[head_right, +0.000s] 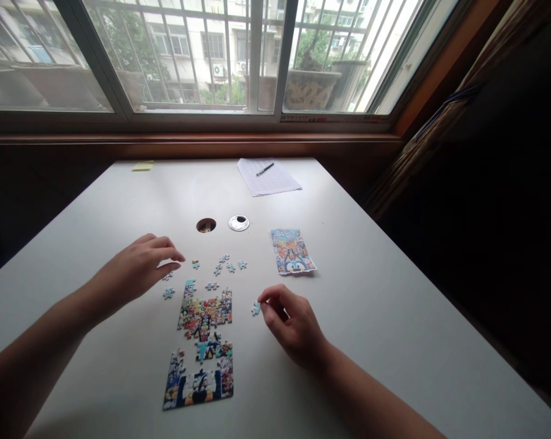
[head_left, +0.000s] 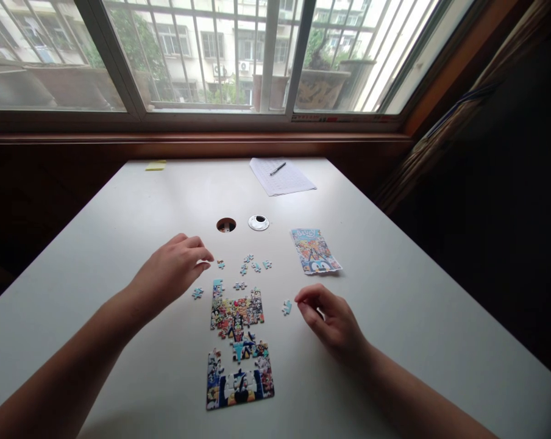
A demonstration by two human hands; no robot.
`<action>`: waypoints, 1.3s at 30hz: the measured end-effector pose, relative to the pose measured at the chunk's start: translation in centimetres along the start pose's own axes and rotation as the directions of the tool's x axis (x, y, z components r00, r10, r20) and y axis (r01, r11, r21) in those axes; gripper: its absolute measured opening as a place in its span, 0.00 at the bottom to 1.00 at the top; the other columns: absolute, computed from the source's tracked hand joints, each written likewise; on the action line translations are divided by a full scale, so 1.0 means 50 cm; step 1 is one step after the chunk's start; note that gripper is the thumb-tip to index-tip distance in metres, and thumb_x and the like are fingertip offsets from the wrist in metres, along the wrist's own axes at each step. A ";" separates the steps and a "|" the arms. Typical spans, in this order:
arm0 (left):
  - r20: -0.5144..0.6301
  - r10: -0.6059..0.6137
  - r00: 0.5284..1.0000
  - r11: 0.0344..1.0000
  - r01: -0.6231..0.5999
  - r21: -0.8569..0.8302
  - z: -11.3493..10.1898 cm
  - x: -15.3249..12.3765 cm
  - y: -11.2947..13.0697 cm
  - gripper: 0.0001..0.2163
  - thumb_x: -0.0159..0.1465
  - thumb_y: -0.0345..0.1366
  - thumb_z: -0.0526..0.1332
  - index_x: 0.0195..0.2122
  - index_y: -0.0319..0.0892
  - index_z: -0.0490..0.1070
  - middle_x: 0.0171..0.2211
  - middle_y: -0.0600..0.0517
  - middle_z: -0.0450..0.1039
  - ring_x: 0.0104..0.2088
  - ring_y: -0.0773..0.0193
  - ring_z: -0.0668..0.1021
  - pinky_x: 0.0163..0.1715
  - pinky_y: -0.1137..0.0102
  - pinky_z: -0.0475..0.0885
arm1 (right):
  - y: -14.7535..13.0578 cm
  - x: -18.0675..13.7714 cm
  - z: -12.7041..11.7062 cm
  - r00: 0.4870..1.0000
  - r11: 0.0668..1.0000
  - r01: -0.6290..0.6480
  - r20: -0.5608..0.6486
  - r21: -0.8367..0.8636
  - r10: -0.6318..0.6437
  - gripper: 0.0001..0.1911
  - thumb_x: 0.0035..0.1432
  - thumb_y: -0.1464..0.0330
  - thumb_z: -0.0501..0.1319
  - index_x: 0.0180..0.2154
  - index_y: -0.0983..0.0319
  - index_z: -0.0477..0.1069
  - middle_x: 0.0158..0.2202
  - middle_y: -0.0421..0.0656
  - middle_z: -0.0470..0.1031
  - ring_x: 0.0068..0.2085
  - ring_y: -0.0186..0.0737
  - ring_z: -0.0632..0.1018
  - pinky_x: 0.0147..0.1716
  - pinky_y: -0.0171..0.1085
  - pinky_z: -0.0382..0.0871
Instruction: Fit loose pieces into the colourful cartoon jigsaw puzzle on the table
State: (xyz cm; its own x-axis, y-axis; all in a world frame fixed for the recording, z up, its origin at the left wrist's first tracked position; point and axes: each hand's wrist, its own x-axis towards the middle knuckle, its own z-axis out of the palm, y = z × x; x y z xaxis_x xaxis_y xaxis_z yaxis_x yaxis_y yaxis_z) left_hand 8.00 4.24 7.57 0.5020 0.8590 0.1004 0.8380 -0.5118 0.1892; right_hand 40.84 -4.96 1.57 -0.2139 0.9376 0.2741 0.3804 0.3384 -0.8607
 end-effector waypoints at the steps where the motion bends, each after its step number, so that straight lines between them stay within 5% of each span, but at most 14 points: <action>1: 0.015 -0.015 1.000 1.000 0.015 0.009 -0.008 -0.002 -0.011 0.11 0.67 0.38 0.57 0.44 0.47 0.79 0.43 0.50 0.77 0.44 0.56 0.72 0.42 0.63 0.67 | 0.000 0.000 0.000 1.000 1.000 -0.001 0.001 -0.005 0.001 0.05 0.66 0.67 0.57 0.40 0.60 0.70 0.26 0.38 0.69 0.27 0.35 0.69 0.26 0.34 0.62; 10: 0.025 -0.134 0.991 0.986 0.131 0.106 -0.047 -0.026 -0.124 0.14 0.65 0.48 0.58 0.44 0.48 0.78 0.46 0.48 0.77 0.47 0.50 0.73 0.45 0.60 0.67 | 0.000 0.002 -0.002 1.000 1.000 -0.007 -0.004 -0.017 0.007 0.05 0.66 0.66 0.56 0.39 0.60 0.70 0.26 0.39 0.69 0.27 0.36 0.71 0.27 0.35 0.64; 23: 0.197 -0.248 0.949 0.968 0.248 0.026 -0.070 -0.061 -0.206 0.17 0.61 0.54 0.60 0.46 0.53 0.77 0.46 0.50 0.78 0.42 0.53 0.79 0.38 0.66 0.72 | 0.007 0.001 -0.004 1.000 1.000 -0.008 -0.006 -0.030 0.007 0.06 0.67 0.66 0.56 0.39 0.60 0.70 0.26 0.38 0.69 0.27 0.35 0.70 0.27 0.35 0.63; 31: 0.232 -0.270 0.935 0.961 0.275 0.011 -0.067 -0.067 -0.208 0.18 0.59 0.53 0.61 0.44 0.51 0.78 0.45 0.49 0.79 0.41 0.52 0.80 0.38 0.65 0.73 | 0.016 0.000 -0.004 1.000 1.000 0.001 -0.019 -0.029 -0.001 0.05 0.66 0.66 0.57 0.40 0.59 0.70 0.27 0.39 0.69 0.28 0.36 0.71 0.27 0.35 0.65; 39: 0.259 -0.086 0.962 0.987 0.119 -0.111 -0.066 -0.056 -0.177 0.18 0.63 0.53 0.58 0.45 0.50 0.78 0.45 0.49 0.78 0.41 0.55 0.80 0.43 0.66 0.73 | 0.016 -0.002 -0.007 0.998 1.000 0.010 -0.055 -0.027 -0.011 0.04 0.66 0.67 0.58 0.40 0.59 0.70 0.29 0.41 0.72 0.31 0.38 0.74 0.28 0.35 0.67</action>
State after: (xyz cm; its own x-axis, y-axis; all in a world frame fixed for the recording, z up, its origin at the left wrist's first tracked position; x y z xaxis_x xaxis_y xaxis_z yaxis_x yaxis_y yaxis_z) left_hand -1.52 6.43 8.82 0.4660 0.8677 -0.1729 0.8625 -0.4019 0.3074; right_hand 41.46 -4.78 1.00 -0.1686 0.9367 0.3069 0.4023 0.3497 -0.8461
